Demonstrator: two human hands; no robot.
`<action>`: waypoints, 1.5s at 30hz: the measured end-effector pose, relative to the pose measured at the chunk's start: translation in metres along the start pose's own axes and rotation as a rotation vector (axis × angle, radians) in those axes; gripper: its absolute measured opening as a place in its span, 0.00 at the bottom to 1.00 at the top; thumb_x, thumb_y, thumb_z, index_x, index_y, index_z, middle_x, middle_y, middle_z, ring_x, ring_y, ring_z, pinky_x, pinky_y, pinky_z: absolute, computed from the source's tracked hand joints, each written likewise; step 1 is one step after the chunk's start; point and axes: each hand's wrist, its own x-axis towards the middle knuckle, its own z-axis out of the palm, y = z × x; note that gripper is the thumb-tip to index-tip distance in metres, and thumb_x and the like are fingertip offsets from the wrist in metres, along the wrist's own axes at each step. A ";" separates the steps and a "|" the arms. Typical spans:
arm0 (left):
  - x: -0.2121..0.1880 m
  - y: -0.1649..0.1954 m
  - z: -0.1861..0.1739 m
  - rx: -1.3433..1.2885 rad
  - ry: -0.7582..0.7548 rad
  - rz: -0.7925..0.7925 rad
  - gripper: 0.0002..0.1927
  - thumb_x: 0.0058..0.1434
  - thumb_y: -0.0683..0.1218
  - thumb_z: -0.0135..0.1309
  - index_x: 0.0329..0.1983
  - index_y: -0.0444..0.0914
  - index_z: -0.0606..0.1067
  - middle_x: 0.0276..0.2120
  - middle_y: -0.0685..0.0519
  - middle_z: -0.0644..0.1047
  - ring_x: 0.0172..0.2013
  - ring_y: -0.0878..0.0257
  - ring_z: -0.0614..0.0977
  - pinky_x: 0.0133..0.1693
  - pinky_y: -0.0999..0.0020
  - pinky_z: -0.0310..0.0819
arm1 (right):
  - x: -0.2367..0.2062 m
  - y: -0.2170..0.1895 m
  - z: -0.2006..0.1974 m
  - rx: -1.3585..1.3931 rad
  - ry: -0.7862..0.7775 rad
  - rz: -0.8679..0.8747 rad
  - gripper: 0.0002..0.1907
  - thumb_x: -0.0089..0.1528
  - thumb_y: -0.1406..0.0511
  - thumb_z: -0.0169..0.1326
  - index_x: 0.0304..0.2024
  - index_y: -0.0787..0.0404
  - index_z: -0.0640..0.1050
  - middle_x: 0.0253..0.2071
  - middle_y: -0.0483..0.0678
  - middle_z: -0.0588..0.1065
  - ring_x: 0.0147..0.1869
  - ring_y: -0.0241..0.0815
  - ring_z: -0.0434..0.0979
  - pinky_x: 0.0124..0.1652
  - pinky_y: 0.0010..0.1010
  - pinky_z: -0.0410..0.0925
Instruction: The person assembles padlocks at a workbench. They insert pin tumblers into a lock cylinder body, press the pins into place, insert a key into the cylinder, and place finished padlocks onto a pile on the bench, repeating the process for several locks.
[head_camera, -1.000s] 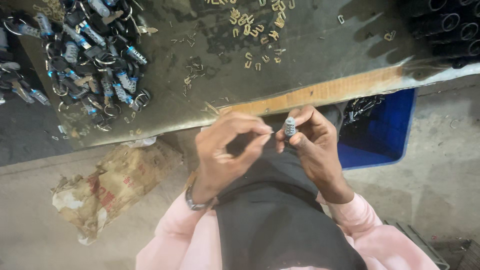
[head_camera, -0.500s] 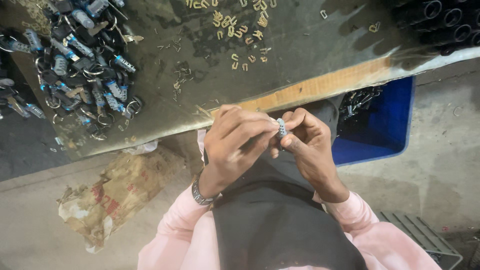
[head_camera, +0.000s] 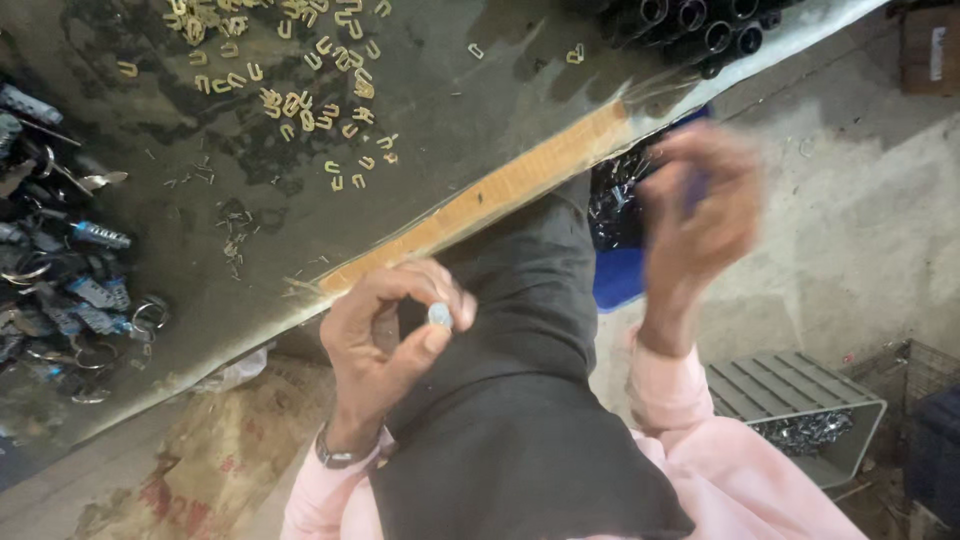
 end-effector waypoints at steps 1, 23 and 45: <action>-0.001 -0.003 0.000 -0.048 0.042 -0.067 0.09 0.62 0.40 0.61 0.44 0.33 0.75 0.38 0.52 0.78 0.35 0.69 0.80 0.38 0.75 0.77 | 0.007 0.017 0.003 0.118 0.099 0.088 0.08 0.72 0.65 0.60 0.51 0.59 0.77 0.45 0.41 0.72 0.46 0.33 0.70 0.46 0.28 0.64; 0.002 -0.024 -0.012 -0.361 -0.132 -0.569 0.14 0.69 0.45 0.61 0.45 0.26 0.79 0.29 0.50 0.77 0.26 0.68 0.78 0.26 0.74 0.73 | -0.078 -0.011 0.029 1.213 -0.069 0.418 0.25 0.73 0.46 0.50 0.47 0.61 0.65 0.32 0.47 0.61 0.24 0.33 0.58 0.23 0.26 0.57; -0.015 -0.008 0.006 1.080 -0.061 0.331 0.12 0.50 0.37 0.61 0.38 0.36 0.77 0.31 0.52 0.72 0.31 0.57 0.75 0.32 0.64 0.69 | -0.077 -0.056 0.027 0.460 -0.516 0.269 0.20 0.74 0.60 0.45 0.33 0.68 0.76 0.26 0.46 0.69 0.26 0.33 0.62 0.29 0.27 0.56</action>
